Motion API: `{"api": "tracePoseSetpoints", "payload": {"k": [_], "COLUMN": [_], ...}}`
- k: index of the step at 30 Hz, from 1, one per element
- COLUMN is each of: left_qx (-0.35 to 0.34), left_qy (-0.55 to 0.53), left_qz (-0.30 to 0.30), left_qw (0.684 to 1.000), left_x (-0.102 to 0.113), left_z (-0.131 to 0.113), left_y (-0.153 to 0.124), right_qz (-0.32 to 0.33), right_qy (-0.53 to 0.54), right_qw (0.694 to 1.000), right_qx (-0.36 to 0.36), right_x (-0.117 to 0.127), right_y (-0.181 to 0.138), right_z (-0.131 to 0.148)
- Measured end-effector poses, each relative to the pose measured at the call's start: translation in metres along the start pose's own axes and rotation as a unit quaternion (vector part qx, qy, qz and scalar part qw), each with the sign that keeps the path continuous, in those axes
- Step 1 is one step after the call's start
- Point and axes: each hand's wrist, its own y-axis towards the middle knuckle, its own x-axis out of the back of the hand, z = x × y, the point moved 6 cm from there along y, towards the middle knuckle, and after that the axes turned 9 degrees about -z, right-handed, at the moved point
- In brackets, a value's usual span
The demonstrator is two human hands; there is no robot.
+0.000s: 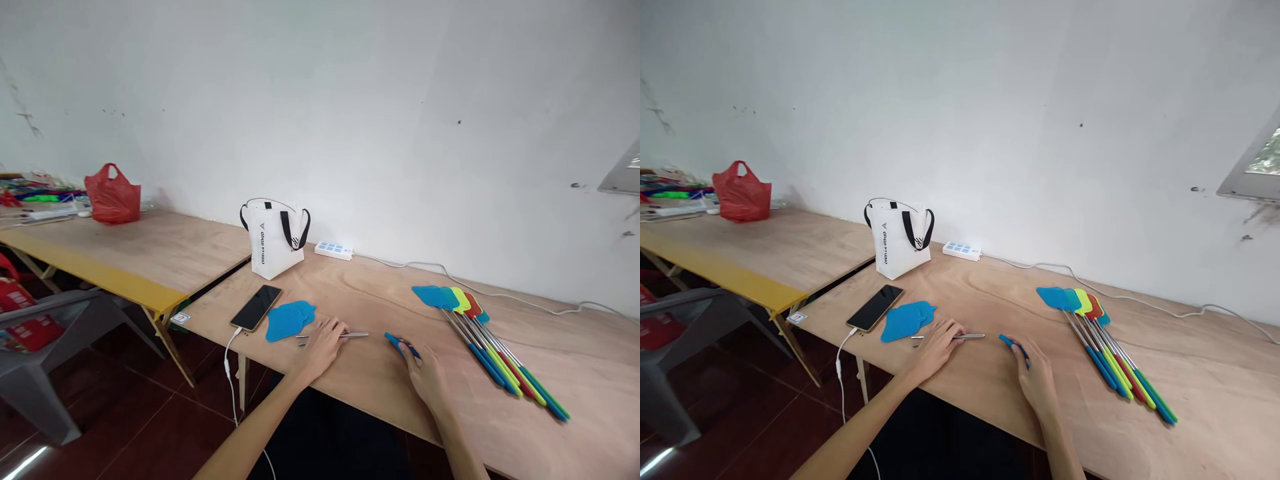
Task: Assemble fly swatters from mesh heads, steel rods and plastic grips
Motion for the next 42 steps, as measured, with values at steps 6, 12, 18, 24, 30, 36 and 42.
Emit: {"api": "tracePoseSetpoints", "payload": {"k": [6,12,18,24,30,36,42], "left_qx": [-0.017,-0.044,-0.090,-0.097,-0.112,-0.127,-0.124], "left_qy": [0.002,-0.005,-0.005,-0.010,-0.046,-0.092,-0.095], "left_qz": [-0.004,-0.010,-0.010,-0.011,-0.016,0.001,-0.013], "left_qw": [1.000,0.999,0.996,0.995,0.993,0.988,0.988], "left_x": [0.001,0.002,0.004,0.002,0.001,-0.001,-0.001], "left_z": [-0.002,-0.007,-0.014,-0.011,-0.013,-0.017,-0.017], "left_y": [0.001,0.001,-0.001,-0.002,-0.005,-0.009,-0.007], "right_qz": [0.081,0.044,0.060,0.068,0.081,0.102,0.073], "right_qy": [-0.010,0.000,0.044,0.065,0.070,0.074,0.061], "right_qw": [0.996,0.999,0.996,0.993,0.992,0.989,0.991], "right_qx": [0.034,0.027,0.046,0.065,0.062,0.076,0.097], "right_x": [-0.009,-0.003,-0.005,-0.002,-0.010,-0.036,-0.038], "right_y": [-0.004,0.001,0.000,-0.001,-0.002,-0.013,-0.014], "right_z": [0.012,0.011,0.024,0.029,0.039,0.062,0.063]}}
